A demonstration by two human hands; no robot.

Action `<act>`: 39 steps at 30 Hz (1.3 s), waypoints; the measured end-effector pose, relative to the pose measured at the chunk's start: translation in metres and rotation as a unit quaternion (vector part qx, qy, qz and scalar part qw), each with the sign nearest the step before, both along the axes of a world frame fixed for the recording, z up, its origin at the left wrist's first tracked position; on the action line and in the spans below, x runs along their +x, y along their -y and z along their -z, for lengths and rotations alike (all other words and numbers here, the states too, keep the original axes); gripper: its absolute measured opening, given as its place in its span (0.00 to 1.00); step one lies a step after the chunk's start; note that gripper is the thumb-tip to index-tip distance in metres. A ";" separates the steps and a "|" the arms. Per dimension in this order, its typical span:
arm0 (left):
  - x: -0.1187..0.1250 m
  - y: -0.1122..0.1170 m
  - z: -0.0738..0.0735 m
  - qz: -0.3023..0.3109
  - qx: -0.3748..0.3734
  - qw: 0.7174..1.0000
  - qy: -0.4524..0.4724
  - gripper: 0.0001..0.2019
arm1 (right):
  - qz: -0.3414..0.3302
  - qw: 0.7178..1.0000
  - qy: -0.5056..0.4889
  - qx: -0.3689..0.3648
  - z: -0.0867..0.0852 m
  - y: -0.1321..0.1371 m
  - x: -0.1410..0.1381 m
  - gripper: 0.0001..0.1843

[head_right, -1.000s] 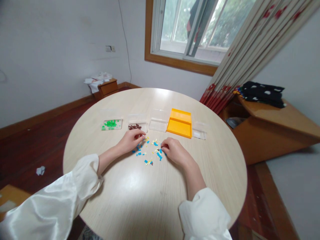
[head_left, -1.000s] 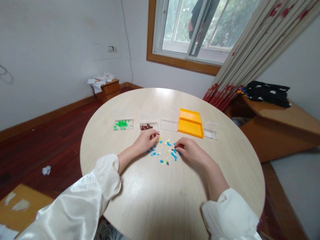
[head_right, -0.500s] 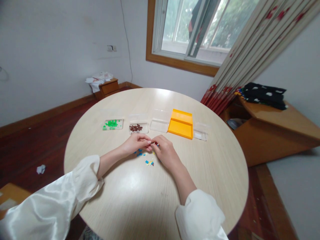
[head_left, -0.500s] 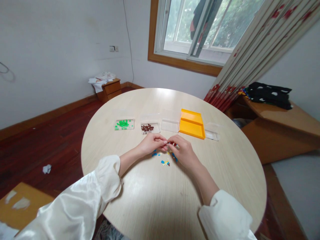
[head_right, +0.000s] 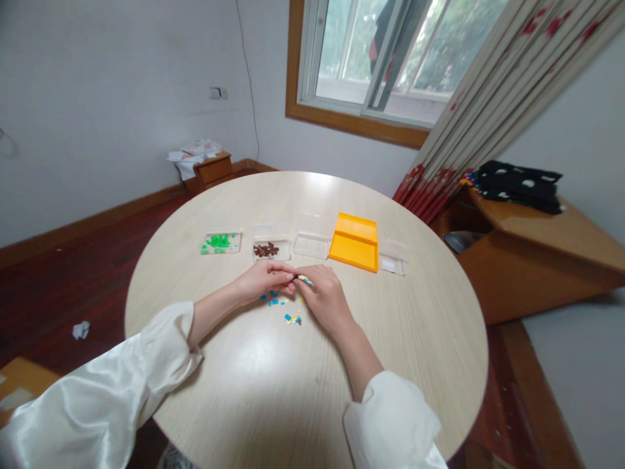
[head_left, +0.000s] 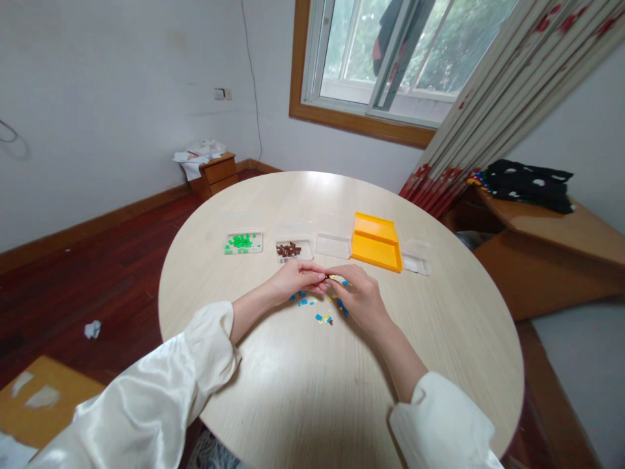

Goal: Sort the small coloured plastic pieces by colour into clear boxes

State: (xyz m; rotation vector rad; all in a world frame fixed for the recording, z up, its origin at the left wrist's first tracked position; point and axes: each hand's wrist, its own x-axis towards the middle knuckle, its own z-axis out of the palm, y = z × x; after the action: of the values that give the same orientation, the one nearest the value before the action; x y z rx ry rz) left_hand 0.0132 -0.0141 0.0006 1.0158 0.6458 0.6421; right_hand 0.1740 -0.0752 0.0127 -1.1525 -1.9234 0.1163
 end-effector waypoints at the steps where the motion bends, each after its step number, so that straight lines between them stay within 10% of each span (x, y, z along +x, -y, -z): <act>1: -0.001 0.000 0.000 0.008 0.001 1.000 0.003 0.12 | -0.001 1.000 -0.001 0.004 -0.001 0.000 0.000 0.08; 8: -0.003 0.001 -0.003 0.038 0.029 0.999 0.002 0.16 | -0.003 1.000 -0.010 -0.019 -0.004 0.001 -0.002 0.09; 13: -0.009 -0.013 -0.007 -0.091 0.107 0.989 -0.054 0.10 | 0.027 0.996 0.015 -0.088 -0.010 -0.001 0.017 0.07; 19: -0.031 -0.039 -0.008 -0.256 0.321 0.884 -0.222 0.06 | 0.041 0.963 0.100 -0.247 -0.011 -0.001 0.036 0.08; 25: -0.039 -0.043 -0.001 -0.235 0.485 0.735 -0.410 0.06 | 0.044 0.939 0.155 -0.303 -0.017 0.003 0.025 0.10; 39: -0.038 -0.045 0.007 -0.203 0.509 0.704 -0.452 0.09 | 0.058 0.939 0.154 -0.303 -0.012 0.000 0.025 0.11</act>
State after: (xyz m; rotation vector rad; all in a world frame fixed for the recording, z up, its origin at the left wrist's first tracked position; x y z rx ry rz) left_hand -0.0246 0.0308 -0.0069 2.3450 1.4818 0.8990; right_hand 0.1987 -0.0756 0.0245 -1.7741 -2.1547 0.5215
